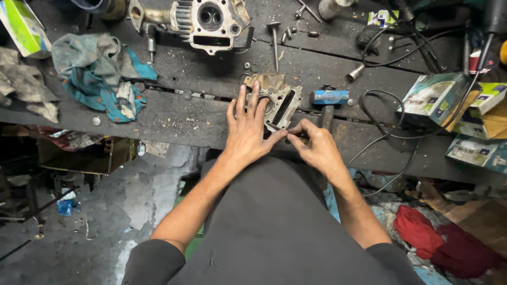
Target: The person works on a disassembled engine cylinder head, using a hammer to tap a piston into place and then using a screwdriver to adjust internal components. The person rotates the head to access different areas and continues to manipulate the parts with the screwdriver.
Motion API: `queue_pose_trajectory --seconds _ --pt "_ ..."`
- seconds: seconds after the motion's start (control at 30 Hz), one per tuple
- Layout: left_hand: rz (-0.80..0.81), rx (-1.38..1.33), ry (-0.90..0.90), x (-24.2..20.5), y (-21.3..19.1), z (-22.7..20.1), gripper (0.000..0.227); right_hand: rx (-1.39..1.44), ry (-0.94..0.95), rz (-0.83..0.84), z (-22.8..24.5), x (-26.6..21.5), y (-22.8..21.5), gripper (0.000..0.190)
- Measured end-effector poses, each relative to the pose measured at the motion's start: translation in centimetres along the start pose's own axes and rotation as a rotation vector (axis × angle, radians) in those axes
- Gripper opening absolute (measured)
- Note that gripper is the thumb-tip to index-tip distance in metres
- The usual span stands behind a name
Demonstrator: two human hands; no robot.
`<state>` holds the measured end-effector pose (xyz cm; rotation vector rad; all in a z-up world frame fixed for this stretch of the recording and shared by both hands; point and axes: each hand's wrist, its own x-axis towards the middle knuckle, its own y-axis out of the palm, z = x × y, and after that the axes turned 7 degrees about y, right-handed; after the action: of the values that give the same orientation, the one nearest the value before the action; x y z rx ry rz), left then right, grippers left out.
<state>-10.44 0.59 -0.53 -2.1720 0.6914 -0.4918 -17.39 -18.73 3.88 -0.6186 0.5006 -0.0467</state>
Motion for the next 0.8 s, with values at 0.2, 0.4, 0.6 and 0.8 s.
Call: queue_pose_trajectory --seconds 0.2,0.4,0.6,0.8 --pt "-0.021 0.078 -0.006 -0.1 0.9 0.1 0.080 -0.023 0.010 0.057 0.0 0.6 -0.7 0.016" --pt "-0.121 0.153 0.009 -0.2 1.6 0.0 0.079 -0.025 -0.106 0.004 0.6 0.6 -0.8 0.017" --pt "-0.129 0.144 0.001 -0.5 1.7 0.0 0.079 -0.127 0.010 -0.029 1.2 -0.2 -0.3 0.017" --pt "-0.169 0.154 -0.012 -0.5 1.7 -0.4 0.078 -0.239 -0.099 -0.137 0.8 -0.9 0.4 0.015"
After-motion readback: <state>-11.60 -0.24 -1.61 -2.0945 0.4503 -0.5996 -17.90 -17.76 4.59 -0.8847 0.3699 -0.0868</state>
